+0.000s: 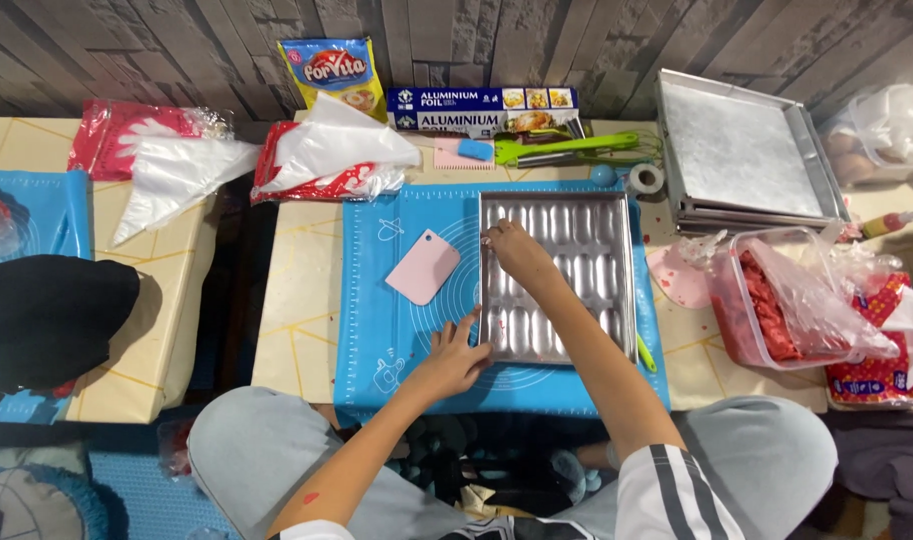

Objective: Cleaning a metal baking tray with a cloth and portioning red dough into plastic bags.

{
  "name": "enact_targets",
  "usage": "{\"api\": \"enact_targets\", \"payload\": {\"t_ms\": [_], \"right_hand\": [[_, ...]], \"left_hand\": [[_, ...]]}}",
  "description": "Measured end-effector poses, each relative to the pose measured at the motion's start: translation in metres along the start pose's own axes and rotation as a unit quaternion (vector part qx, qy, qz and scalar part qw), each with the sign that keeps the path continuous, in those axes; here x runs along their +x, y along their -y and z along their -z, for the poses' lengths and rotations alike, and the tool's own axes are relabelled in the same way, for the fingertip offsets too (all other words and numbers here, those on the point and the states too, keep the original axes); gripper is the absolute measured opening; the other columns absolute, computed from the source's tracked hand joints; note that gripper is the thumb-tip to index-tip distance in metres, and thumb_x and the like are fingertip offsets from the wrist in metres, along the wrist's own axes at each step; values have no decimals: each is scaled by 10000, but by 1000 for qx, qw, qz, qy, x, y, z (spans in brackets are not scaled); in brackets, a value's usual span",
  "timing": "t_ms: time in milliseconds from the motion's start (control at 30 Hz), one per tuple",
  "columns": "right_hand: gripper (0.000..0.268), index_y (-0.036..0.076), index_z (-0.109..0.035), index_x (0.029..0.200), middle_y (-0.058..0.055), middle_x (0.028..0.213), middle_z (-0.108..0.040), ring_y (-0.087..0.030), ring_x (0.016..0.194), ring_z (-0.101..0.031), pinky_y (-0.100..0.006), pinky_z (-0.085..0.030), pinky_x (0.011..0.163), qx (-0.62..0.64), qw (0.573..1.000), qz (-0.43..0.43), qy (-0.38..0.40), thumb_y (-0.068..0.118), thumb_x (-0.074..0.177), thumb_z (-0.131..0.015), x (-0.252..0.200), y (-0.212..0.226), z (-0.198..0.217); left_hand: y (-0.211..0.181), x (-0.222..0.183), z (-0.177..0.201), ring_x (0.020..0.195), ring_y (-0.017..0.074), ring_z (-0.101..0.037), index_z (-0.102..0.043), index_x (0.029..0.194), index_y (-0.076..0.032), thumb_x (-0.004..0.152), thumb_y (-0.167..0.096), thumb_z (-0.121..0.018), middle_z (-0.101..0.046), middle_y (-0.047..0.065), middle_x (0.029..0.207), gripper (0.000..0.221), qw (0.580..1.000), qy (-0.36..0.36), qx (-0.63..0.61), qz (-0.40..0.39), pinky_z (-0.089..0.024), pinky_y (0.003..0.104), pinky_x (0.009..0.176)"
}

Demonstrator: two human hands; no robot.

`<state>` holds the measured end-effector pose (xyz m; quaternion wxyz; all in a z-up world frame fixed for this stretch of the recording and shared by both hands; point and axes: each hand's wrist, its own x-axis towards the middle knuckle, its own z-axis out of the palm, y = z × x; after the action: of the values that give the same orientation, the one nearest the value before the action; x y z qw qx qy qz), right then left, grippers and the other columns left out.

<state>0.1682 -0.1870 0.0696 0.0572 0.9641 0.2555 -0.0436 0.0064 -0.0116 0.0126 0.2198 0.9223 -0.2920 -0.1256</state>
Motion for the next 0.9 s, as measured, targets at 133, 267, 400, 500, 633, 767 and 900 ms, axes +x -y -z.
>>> {"api": "enact_targets", "payload": {"t_ms": [133,267,400,500,633,767,900], "right_hand": [[320,95,-651,1252,-80,1075,-675,-156,969,-704,-259,-577,883,-37,999,20,-6,276,1100,-435,-10,-5,-13],[344,115,-649,1254,-60,1080,-661,-152,985,-696,-240,-581,870,-48,999,24,0,309,1106,-406,-29,7,-1],[333,99,-649,1247,-77,1067,-644,-179,1004,-692,-255,-608,846,-30,999,23,-23,321,1094,-454,-38,11,-19],[302,61,-653,1225,-113,1055,-651,-210,1003,-691,-274,-582,894,10,999,32,-22,272,1083,-490,-52,16,1],[287,83,-658,1210,-95,1056,-666,-193,996,-699,-268,-571,896,-16,999,47,-16,274,1083,-487,-65,21,3],[292,97,-661,1202,-69,1045,-677,-163,968,-702,-254,-551,918,-28,997,70,-8,284,1090,-467,-82,25,11],[317,100,-655,1230,-75,1041,-655,-183,962,-703,-272,-577,887,31,997,70,0,304,1092,-456,-87,19,-11]], "left_hand": [[-2,1,-2,1089,358,-415,-615,1076,-235,973,-339,-572,-214,121,1533,153,1000,-19,0,-5,-425,476,860],[1,2,-9,1068,361,-415,-611,1084,-230,977,-370,-566,-229,129,1508,182,999,-41,10,-15,-429,478,842],[-2,-1,-4,1061,357,-419,-616,1066,-222,968,-357,-589,-275,131,1459,169,998,-57,10,-19,-427,469,820],[-2,-2,-5,1052,346,-410,-588,1049,-224,994,-368,-546,-256,130,1461,160,997,-67,17,-27,-425,454,805],[3,-2,-13,1050,337,-414,-590,1039,-245,989,-384,-549,-273,129,1462,153,996,-78,33,-30,-420,443,786],[2,-2,-12,1023,328,-406,-575,1031,-231,1000,-384,-539,-284,134,1432,160,994,-97,35,-42,-426,442,769],[6,0,-19,1028,324,-401,-566,1061,-229,1003,-402,-536,-269,142,1453,185,996,-80,35,-35,-424,445,782]]}}
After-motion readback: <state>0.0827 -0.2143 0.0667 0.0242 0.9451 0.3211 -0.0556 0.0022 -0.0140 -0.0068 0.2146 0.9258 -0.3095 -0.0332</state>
